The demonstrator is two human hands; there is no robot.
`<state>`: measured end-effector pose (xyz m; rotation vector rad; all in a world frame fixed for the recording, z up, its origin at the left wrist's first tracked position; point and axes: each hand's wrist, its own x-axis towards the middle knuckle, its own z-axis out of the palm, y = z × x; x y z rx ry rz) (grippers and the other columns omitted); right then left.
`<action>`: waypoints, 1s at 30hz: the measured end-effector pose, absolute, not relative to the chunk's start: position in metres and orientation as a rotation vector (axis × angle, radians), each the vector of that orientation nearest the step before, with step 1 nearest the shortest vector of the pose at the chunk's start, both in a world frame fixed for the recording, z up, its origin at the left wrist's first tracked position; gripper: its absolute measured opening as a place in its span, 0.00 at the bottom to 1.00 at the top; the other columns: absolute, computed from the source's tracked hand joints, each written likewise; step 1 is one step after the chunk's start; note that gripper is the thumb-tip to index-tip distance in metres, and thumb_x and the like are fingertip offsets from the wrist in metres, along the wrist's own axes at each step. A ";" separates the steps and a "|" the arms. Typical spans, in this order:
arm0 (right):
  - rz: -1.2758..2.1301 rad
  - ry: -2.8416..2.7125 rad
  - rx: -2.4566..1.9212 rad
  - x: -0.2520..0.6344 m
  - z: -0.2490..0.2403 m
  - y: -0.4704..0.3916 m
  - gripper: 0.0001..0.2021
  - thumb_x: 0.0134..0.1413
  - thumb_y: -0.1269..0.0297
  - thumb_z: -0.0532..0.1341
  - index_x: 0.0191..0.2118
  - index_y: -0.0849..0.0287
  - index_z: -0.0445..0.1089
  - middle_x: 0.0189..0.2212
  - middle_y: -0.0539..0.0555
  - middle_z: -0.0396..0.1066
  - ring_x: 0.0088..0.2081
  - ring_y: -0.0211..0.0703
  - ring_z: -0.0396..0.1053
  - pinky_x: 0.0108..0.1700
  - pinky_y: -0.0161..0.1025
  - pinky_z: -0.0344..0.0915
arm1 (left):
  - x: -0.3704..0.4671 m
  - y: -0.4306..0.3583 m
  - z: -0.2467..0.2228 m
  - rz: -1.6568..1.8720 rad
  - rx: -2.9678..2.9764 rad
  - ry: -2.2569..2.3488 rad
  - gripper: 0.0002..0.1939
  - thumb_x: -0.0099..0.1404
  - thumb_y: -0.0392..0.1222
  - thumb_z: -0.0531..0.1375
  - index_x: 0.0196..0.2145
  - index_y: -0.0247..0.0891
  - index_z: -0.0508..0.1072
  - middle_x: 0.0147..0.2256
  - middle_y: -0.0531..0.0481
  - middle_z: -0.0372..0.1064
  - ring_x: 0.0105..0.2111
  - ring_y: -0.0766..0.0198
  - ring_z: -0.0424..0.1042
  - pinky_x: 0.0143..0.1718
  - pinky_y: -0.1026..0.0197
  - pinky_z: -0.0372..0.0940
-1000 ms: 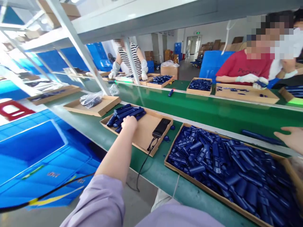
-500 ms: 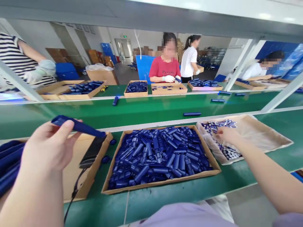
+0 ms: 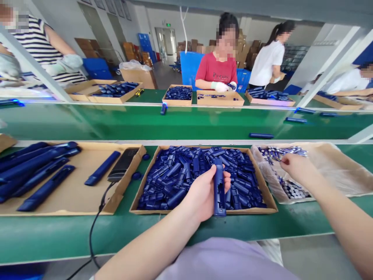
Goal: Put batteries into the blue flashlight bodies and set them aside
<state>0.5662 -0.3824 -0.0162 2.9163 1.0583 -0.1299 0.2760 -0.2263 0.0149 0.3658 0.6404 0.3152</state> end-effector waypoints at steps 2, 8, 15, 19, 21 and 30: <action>-0.123 1.221 2.987 0.516 -0.003 -0.383 0.09 0.60 0.59 0.60 0.40 0.57 0.72 0.37 0.52 0.74 0.36 0.43 0.72 0.36 0.36 0.66 | 0.279 -0.230 0.008 0.359 0.320 0.631 0.15 0.71 0.43 0.53 0.43 0.27 0.73 0.36 0.40 0.70 0.32 0.65 0.72 0.37 0.65 0.72; 0.110 2.465 2.770 0.365 0.015 -0.355 0.09 0.66 0.70 0.50 0.37 0.59 0.67 0.38 0.54 0.71 0.38 0.40 0.71 0.40 0.36 0.69 | 0.275 -0.229 -0.001 0.576 0.399 0.493 0.15 0.71 0.47 0.53 0.50 0.36 0.69 0.44 0.41 0.71 0.40 0.58 0.74 0.41 0.56 0.72; 0.313 2.328 2.640 0.349 0.006 -0.343 0.17 0.65 0.74 0.46 0.52 0.63 0.67 0.38 0.59 0.69 0.39 0.46 0.70 0.41 0.44 0.71 | 0.273 -0.227 -0.003 0.721 0.456 0.489 0.13 0.71 0.47 0.54 0.45 0.37 0.71 0.41 0.43 0.72 0.39 0.60 0.74 0.42 0.56 0.72; 0.269 2.500 2.705 0.343 0.008 -0.339 0.13 0.67 0.70 0.49 0.47 0.60 0.69 0.36 0.56 0.70 0.36 0.41 0.71 0.37 0.37 0.72 | 0.272 -0.228 -0.002 0.721 0.432 0.500 0.12 0.71 0.47 0.54 0.44 0.37 0.71 0.40 0.44 0.72 0.39 0.61 0.74 0.43 0.56 0.72; 0.272 2.598 2.780 0.339 0.007 -0.334 0.10 0.66 0.69 0.51 0.45 0.58 0.69 0.36 0.55 0.70 0.36 0.40 0.71 0.37 0.35 0.72 | 0.271 -0.228 -0.002 0.724 0.410 0.513 0.12 0.71 0.47 0.54 0.44 0.37 0.71 0.40 0.44 0.72 0.38 0.62 0.74 0.43 0.56 0.71; 0.171 2.696 2.873 0.330 -0.010 -0.332 0.16 0.66 0.63 0.53 0.55 0.58 0.70 0.56 0.61 0.61 0.56 0.51 0.60 0.55 0.52 0.63 | 0.269 -0.221 0.003 0.713 0.304 0.563 0.13 0.72 0.46 0.52 0.44 0.37 0.71 0.36 0.47 0.69 0.33 0.65 0.72 0.41 0.59 0.71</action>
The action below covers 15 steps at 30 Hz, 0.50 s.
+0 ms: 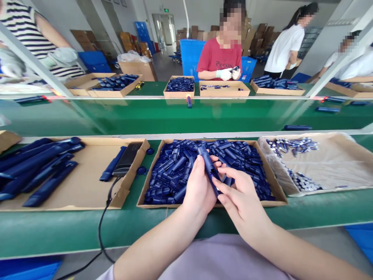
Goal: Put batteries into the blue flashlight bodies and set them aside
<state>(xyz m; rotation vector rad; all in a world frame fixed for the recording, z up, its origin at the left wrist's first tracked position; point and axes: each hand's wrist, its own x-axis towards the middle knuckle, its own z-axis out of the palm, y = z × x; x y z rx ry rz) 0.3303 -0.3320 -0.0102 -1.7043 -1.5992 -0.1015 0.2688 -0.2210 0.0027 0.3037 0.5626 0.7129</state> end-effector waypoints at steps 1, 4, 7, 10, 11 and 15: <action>-0.061 -1.633 -1.699 0.328 -0.008 -0.334 0.18 0.67 0.62 0.51 0.57 0.59 0.68 0.62 0.61 0.55 0.61 0.53 0.54 0.60 0.55 0.58 | 0.269 -0.221 0.004 0.713 0.294 0.580 0.14 0.72 0.47 0.52 0.44 0.37 0.71 0.36 0.47 0.70 0.33 0.65 0.72 0.40 0.60 0.71; 0.072 -1.745 -1.670 0.331 0.001 -0.337 0.21 0.68 0.59 0.48 0.59 0.63 0.66 0.69 0.61 0.40 0.67 0.54 0.42 0.65 0.56 0.50 | 0.269 -0.221 0.010 0.695 0.293 0.647 0.15 0.73 0.46 0.51 0.47 0.37 0.72 0.35 0.48 0.70 0.31 0.66 0.71 0.39 0.62 0.71; 0.006 -1.714 -1.770 0.376 0.008 -0.341 0.21 0.69 0.57 0.48 0.58 0.58 0.66 0.66 0.58 0.50 0.66 0.48 0.49 0.65 0.50 0.52 | 0.269 -0.220 0.013 0.605 0.331 0.594 0.14 0.72 0.42 0.52 0.48 0.36 0.72 0.31 0.49 0.68 0.29 0.68 0.69 0.41 0.60 0.72; -0.171 -1.239 -2.463 0.467 0.005 -0.349 0.18 0.69 0.61 0.47 0.55 0.55 0.69 0.54 0.55 0.68 0.56 0.41 0.64 0.60 0.40 0.58 | 0.269 -0.221 0.014 0.520 0.358 0.590 0.13 0.70 0.38 0.54 0.48 0.32 0.72 0.33 0.48 0.68 0.29 0.68 0.69 0.40 0.60 0.72; -0.164 -1.117 -2.608 0.500 0.001 -0.352 0.17 0.67 0.65 0.48 0.54 0.60 0.69 0.51 0.59 0.69 0.53 0.44 0.66 0.57 0.41 0.61 | 0.268 -0.222 0.014 0.492 0.375 0.611 0.12 0.69 0.38 0.54 0.48 0.32 0.72 0.34 0.46 0.69 0.29 0.68 0.69 0.39 0.60 0.73; -0.024 -1.053 -2.889 0.590 -0.026 -0.357 0.06 0.58 0.70 0.60 0.38 0.66 0.73 0.42 0.61 0.72 0.47 0.48 0.69 0.52 0.44 0.63 | 0.267 -0.227 0.011 0.406 0.475 0.623 0.13 0.69 0.41 0.56 0.48 0.33 0.71 0.45 0.40 0.71 0.33 0.64 0.73 0.35 0.61 0.73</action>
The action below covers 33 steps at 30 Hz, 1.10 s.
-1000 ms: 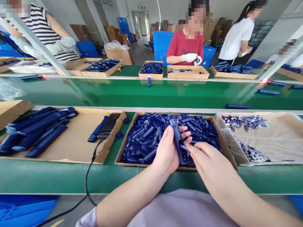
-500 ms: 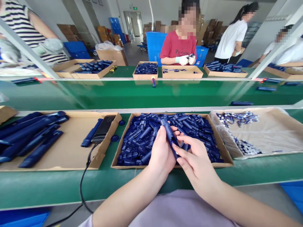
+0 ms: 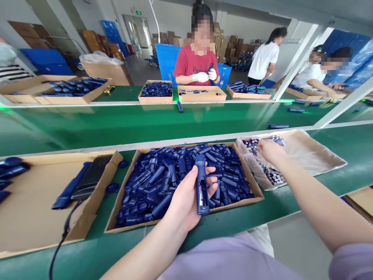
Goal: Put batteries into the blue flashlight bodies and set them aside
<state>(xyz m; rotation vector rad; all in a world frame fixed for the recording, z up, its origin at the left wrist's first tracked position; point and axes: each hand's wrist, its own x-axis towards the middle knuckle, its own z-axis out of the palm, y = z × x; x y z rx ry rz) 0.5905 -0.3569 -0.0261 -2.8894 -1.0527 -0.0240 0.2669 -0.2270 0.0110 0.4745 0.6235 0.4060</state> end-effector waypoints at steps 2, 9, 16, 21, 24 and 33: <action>0.037 -1.080 -2.968 0.604 -0.041 -0.357 0.05 0.59 0.68 0.60 0.36 0.66 0.71 0.40 0.58 0.72 0.45 0.44 0.69 0.51 0.45 0.63 | 0.266 -0.229 0.009 0.398 0.468 0.611 0.13 0.70 0.43 0.56 0.49 0.35 0.69 0.47 0.39 0.71 0.35 0.62 0.74 0.37 0.60 0.73; 0.002 -1.074 -3.021 0.609 -0.051 -0.356 0.12 0.58 0.65 0.59 0.42 0.69 0.71 0.45 0.67 0.69 0.47 0.53 0.67 0.49 0.44 0.62 | 0.266 -0.232 0.001 0.369 0.362 0.562 0.16 0.69 0.48 0.57 0.51 0.38 0.64 0.43 0.39 0.73 0.36 0.57 0.77 0.40 0.56 0.72; -0.018 -0.988 -2.806 0.528 -0.010 -0.363 0.11 0.59 0.64 0.57 0.44 0.62 0.71 0.39 0.60 0.73 0.41 0.50 0.72 0.43 0.41 0.66 | 0.269 -0.233 0.000 0.376 0.369 0.515 0.13 0.71 0.43 0.53 0.48 0.33 0.69 0.50 0.36 0.70 0.48 0.54 0.73 0.48 0.54 0.69; 0.108 -1.435 -2.040 0.396 0.006 -0.365 0.09 0.64 0.56 0.56 0.39 0.53 0.70 0.34 0.50 0.72 0.30 0.39 0.69 0.32 0.35 0.65 | 0.270 -0.236 -0.001 0.401 0.404 0.438 0.14 0.71 0.45 0.55 0.51 0.39 0.65 0.53 0.36 0.68 0.54 0.49 0.69 0.53 0.45 0.66; -0.005 -1.525 -1.888 0.360 0.000 -0.351 0.10 0.65 0.62 0.56 0.31 0.57 0.65 0.28 0.50 0.69 0.29 0.38 0.67 0.31 0.35 0.64 | 0.270 -0.238 0.000 0.400 0.405 0.445 0.12 0.71 0.44 0.54 0.50 0.39 0.65 0.51 0.37 0.70 0.51 0.51 0.71 0.54 0.46 0.65; -0.235 -1.482 -2.036 0.420 0.011 -0.357 0.15 0.67 0.61 0.51 0.48 0.59 0.72 0.43 0.58 0.69 0.45 0.44 0.68 0.47 0.40 0.66 | 0.267 -0.231 0.006 0.349 0.357 0.479 0.11 0.71 0.40 0.53 0.46 0.33 0.70 0.51 0.36 0.70 0.47 0.52 0.74 0.44 0.53 0.72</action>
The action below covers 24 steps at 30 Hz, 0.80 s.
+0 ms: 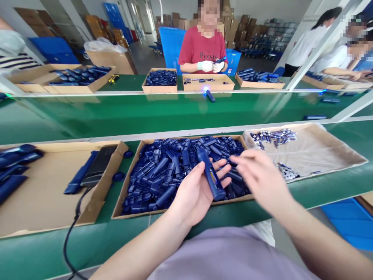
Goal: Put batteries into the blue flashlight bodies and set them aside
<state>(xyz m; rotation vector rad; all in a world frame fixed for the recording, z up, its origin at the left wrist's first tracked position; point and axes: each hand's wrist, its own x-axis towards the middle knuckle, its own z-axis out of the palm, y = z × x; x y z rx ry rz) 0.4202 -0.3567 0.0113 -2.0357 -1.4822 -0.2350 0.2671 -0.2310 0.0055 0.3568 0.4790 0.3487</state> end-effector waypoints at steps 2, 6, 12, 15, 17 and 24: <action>-0.282 -1.193 -2.413 0.473 0.012 -0.369 0.14 0.65 0.61 0.52 0.44 0.59 0.73 0.43 0.58 0.71 0.47 0.48 0.68 0.49 0.42 0.64 | 0.266 -0.228 0.009 0.318 0.314 0.515 0.14 0.71 0.42 0.53 0.47 0.31 0.71 0.51 0.36 0.70 0.46 0.53 0.74 0.42 0.58 0.73; 0.062 -0.939 -2.894 0.564 -0.007 -0.376 0.10 0.59 0.65 0.57 0.39 0.63 0.74 0.35 0.59 0.74 0.36 0.47 0.71 0.39 0.39 0.63 | 0.264 -0.227 0.011 0.243 0.289 0.548 0.16 0.72 0.44 0.52 0.45 0.28 0.71 0.47 0.36 0.72 0.36 0.59 0.76 0.30 0.66 0.71; 0.170 -1.041 -3.018 0.597 -0.040 -0.352 0.08 0.58 0.67 0.61 0.41 0.66 0.71 0.34 0.56 0.73 0.35 0.39 0.70 0.41 0.38 0.65 | 0.264 -0.231 0.005 0.160 0.403 0.437 0.19 0.73 0.49 0.49 0.44 0.29 0.70 0.21 0.50 0.63 0.13 0.75 0.52 0.14 0.71 0.48; 0.171 -1.137 -3.017 0.594 -0.031 -0.351 0.04 0.56 0.71 0.60 0.35 0.66 0.72 0.31 0.58 0.72 0.34 0.42 0.71 0.40 0.39 0.65 | 0.261 -0.230 0.006 0.101 0.431 0.391 0.21 0.73 0.50 0.47 0.45 0.30 0.70 0.18 0.53 0.58 0.14 0.73 0.49 0.15 0.71 0.46; 0.104 -1.182 -2.985 0.578 -0.014 -0.356 0.06 0.56 0.72 0.59 0.35 0.67 0.72 0.33 0.62 0.72 0.36 0.47 0.72 0.40 0.41 0.64 | 0.260 -0.229 0.006 0.064 0.429 0.380 0.20 0.73 0.50 0.47 0.45 0.31 0.70 0.17 0.53 0.58 0.14 0.73 0.49 0.14 0.71 0.46; -0.161 -2.290 -1.747 0.421 0.055 -0.359 0.13 0.65 0.70 0.49 0.44 0.61 0.71 0.43 0.58 0.70 0.42 0.44 0.69 0.43 0.39 0.66 | 0.261 -0.233 -0.003 0.002 0.436 0.374 0.19 0.71 0.52 0.51 0.35 0.33 0.71 0.15 0.53 0.57 0.13 0.71 0.52 0.13 0.71 0.49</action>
